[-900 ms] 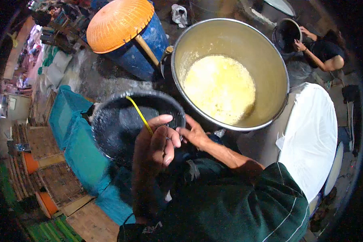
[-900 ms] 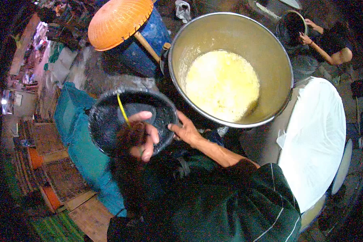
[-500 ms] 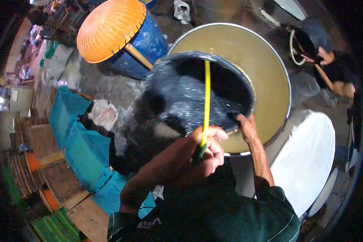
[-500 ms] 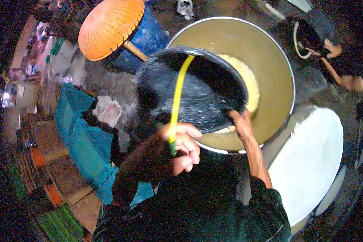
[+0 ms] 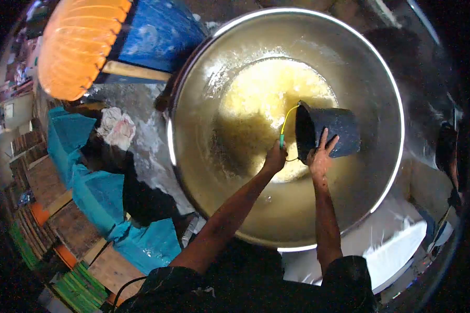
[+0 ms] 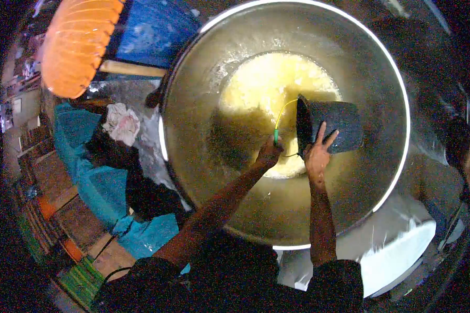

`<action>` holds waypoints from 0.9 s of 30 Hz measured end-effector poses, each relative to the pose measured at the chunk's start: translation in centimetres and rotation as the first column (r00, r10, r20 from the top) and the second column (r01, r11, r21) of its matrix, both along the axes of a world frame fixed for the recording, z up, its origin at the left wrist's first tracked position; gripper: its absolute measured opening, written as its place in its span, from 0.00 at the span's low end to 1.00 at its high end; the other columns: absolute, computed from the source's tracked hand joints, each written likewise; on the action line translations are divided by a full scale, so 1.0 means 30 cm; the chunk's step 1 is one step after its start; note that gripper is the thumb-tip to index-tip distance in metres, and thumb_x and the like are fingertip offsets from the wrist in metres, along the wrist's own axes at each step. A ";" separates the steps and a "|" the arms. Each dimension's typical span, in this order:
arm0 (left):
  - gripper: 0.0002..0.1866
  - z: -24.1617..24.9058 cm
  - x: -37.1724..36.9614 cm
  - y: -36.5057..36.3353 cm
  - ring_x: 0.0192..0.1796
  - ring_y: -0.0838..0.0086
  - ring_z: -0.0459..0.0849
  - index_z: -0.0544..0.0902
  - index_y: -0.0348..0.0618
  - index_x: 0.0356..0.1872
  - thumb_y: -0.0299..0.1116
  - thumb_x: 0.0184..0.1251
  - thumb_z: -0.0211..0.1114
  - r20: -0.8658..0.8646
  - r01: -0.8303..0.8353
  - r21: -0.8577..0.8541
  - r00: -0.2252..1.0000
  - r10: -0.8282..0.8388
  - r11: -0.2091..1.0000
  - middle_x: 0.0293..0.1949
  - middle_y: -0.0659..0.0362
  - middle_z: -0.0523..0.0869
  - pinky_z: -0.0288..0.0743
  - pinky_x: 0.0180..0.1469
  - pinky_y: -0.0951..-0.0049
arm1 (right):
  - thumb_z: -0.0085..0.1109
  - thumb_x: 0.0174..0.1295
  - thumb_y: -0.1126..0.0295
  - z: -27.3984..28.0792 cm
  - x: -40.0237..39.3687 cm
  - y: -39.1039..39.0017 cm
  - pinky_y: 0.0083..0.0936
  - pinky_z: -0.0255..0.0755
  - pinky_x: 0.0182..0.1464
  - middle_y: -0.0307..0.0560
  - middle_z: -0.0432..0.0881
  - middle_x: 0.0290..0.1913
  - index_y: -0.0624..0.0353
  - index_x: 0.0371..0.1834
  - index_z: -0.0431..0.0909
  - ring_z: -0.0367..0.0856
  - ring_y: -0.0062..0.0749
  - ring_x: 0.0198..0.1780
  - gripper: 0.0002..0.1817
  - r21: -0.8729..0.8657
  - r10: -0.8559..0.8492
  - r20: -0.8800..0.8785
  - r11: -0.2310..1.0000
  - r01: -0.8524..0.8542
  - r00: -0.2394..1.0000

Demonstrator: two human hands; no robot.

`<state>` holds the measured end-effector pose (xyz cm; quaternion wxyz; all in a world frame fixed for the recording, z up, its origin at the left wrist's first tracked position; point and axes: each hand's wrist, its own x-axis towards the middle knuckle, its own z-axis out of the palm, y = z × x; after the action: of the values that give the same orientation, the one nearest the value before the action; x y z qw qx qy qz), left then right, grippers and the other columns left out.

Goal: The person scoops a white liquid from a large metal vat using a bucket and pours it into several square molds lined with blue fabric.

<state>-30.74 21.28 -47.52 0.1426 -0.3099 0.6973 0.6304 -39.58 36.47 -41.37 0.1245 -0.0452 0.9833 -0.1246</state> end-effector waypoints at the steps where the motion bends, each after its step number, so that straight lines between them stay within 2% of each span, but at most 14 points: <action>1: 0.14 -0.126 -0.003 0.026 0.41 0.52 0.86 0.72 0.42 0.53 0.38 0.73 0.54 0.205 -0.009 0.130 0.979 -0.018 0.992 0.39 0.43 0.85 0.77 0.42 0.55 | 0.60 0.55 0.72 -0.057 0.008 -0.022 0.45 0.80 0.30 0.79 0.34 0.77 0.37 0.81 0.42 0.81 0.73 0.47 0.51 0.103 0.014 0.068 0.994 -0.021 0.998; 2: 0.14 -0.242 0.016 0.066 0.41 0.52 0.86 0.72 0.42 0.53 0.38 0.73 0.54 0.222 -0.017 0.138 0.975 -0.014 0.990 0.39 0.43 0.85 0.77 0.42 0.55 | 0.59 0.55 0.71 -0.124 0.018 -0.033 0.47 0.80 0.31 0.80 0.34 0.77 0.38 0.82 0.41 0.79 0.73 0.54 0.51 0.204 0.021 0.137 0.978 -0.049 0.990; 3: 0.14 -0.339 0.058 0.106 0.42 0.50 0.86 0.72 0.42 0.53 0.37 0.72 0.54 0.239 -0.110 0.152 0.968 0.072 0.982 0.41 0.42 0.85 0.77 0.43 0.53 | 0.59 0.55 0.71 -0.233 0.052 -0.038 0.42 0.78 0.25 0.77 0.31 0.78 0.43 0.82 0.42 0.81 0.69 0.52 0.50 0.338 0.146 0.024 0.930 -0.145 0.989; 5: 0.16 -0.516 0.146 0.141 0.45 0.45 0.84 0.71 0.40 0.55 0.36 0.71 0.54 0.302 -0.181 0.176 0.946 0.122 0.968 0.42 0.40 0.85 0.76 0.47 0.49 | 0.57 0.55 0.73 -0.351 0.091 -0.080 0.33 0.73 0.20 0.73 0.34 0.79 0.44 0.81 0.45 0.83 0.56 0.42 0.49 0.462 0.248 0.157 0.837 -0.293 0.956; 7: 0.16 -0.543 0.230 0.098 0.47 0.44 0.84 0.71 0.39 0.55 0.36 0.71 0.54 0.243 -0.025 -0.031 0.970 0.032 0.999 0.43 0.39 0.84 0.75 0.49 0.49 | 0.54 0.55 0.76 -0.462 0.166 -0.135 0.32 0.72 0.22 0.70 0.34 0.80 0.42 0.82 0.46 0.82 0.55 0.45 0.48 0.291 0.211 0.208 0.919 -0.266 0.955; 9: 0.19 -0.540 0.251 0.048 0.53 0.44 0.82 0.69 0.38 0.58 0.36 0.71 0.54 0.519 0.110 -0.167 0.855 -0.008 0.980 0.49 0.36 0.83 0.74 0.51 0.50 | 0.52 0.55 0.79 -0.554 0.244 -0.214 0.30 0.71 0.24 0.66 0.35 0.81 0.40 0.82 0.46 0.81 0.55 0.48 0.48 0.011 0.183 0.137 0.983 -0.186 0.974; 11: 0.20 -0.565 0.317 -0.043 0.52 0.45 0.82 0.69 0.37 0.59 0.35 0.71 0.55 0.561 0.106 -0.192 0.827 0.021 0.976 0.49 0.37 0.83 0.75 0.51 0.51 | 0.52 0.55 0.80 -0.604 0.297 -0.286 0.33 0.72 0.24 0.69 0.34 0.80 0.40 0.81 0.46 0.83 0.57 0.40 0.48 0.003 0.308 -0.034 0.951 -0.308 0.951; 14: 0.20 -0.643 0.418 -0.165 0.52 0.48 0.83 0.69 0.37 0.60 0.34 0.71 0.56 0.531 -0.019 -0.145 0.842 0.094 0.989 0.49 0.39 0.83 0.75 0.50 0.51 | 0.62 0.49 0.77 -0.641 0.307 -0.357 0.33 0.75 0.22 0.78 0.32 0.78 0.44 0.81 0.47 0.84 0.55 0.28 0.53 0.020 0.257 0.128 0.965 -0.261 0.958; 17: 0.21 -0.638 0.441 -0.250 0.52 0.50 0.83 0.68 0.36 0.61 0.33 0.70 0.56 0.514 -0.129 -0.061 0.846 0.142 0.990 0.49 0.40 0.83 0.75 0.50 0.52 | 0.63 0.48 0.75 -0.665 0.292 -0.382 0.34 0.77 0.23 0.77 0.34 0.78 0.40 0.81 0.46 0.86 0.60 0.34 0.54 -0.039 0.225 0.283 0.974 -0.223 0.932; 19: 0.22 -0.613 0.459 -0.270 0.51 0.51 0.83 0.68 0.36 0.62 0.32 0.70 0.57 0.498 -0.173 -0.026 0.852 0.163 0.985 0.49 0.41 0.83 0.76 0.50 0.53 | 0.62 0.49 0.74 -0.644 0.263 -0.360 0.40 0.82 0.31 0.75 0.35 0.78 0.36 0.81 0.45 0.83 0.68 0.49 0.54 -0.071 0.154 0.445 0.988 -0.136 0.882; 22: 0.22 -0.540 0.478 -0.266 0.51 0.53 0.84 0.68 0.35 0.63 0.30 0.69 0.57 0.463 -0.243 0.041 0.864 0.197 0.969 0.49 0.42 0.83 0.76 0.49 0.54 | 0.63 0.52 0.71 -0.670 0.249 -0.271 0.48 0.81 0.48 0.71 0.39 0.79 0.33 0.81 0.45 0.72 0.69 0.64 0.53 -0.127 0.253 0.233 0.965 -0.229 0.939; 23: 0.23 -0.505 0.484 -0.262 0.51 0.54 0.84 0.68 0.35 0.63 0.30 0.69 0.58 0.467 -0.273 0.075 0.860 0.208 0.959 0.49 0.42 0.83 0.76 0.49 0.54 | 0.65 0.54 0.66 -0.643 0.206 -0.225 0.48 0.72 0.63 0.66 0.49 0.78 0.34 0.79 0.52 0.60 0.63 0.74 0.48 -0.206 0.087 0.498 0.978 0.020 0.863; 25: 0.22 -0.318 0.419 -0.256 0.50 0.54 0.84 0.68 0.34 0.62 0.30 0.69 0.57 0.501 -0.283 0.099 0.842 0.198 0.954 0.48 0.43 0.83 0.76 0.50 0.54 | 0.64 0.58 0.65 -0.643 0.142 -0.084 0.43 0.71 0.63 0.60 0.59 0.71 0.42 0.76 0.57 0.66 0.54 0.68 0.41 -0.379 0.076 0.582 0.906 0.188 0.810; 27: 0.21 -0.123 0.354 -0.227 0.49 0.51 0.83 0.69 0.33 0.60 0.33 0.71 0.56 0.015 -0.070 -0.311 0.997 0.079 0.948 0.47 0.42 0.83 0.74 0.52 0.52 | 0.62 0.61 0.63 -0.646 0.084 0.083 0.37 0.71 0.62 0.54 0.69 0.64 0.50 0.73 0.62 0.72 0.46 0.62 0.35 -0.529 0.117 0.685 0.758 0.381 0.719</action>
<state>-20.11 14.46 -51.20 0.0777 -0.3630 0.7734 0.5138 -37.07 38.97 -60.77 0.4431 0.0397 0.7641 -0.4671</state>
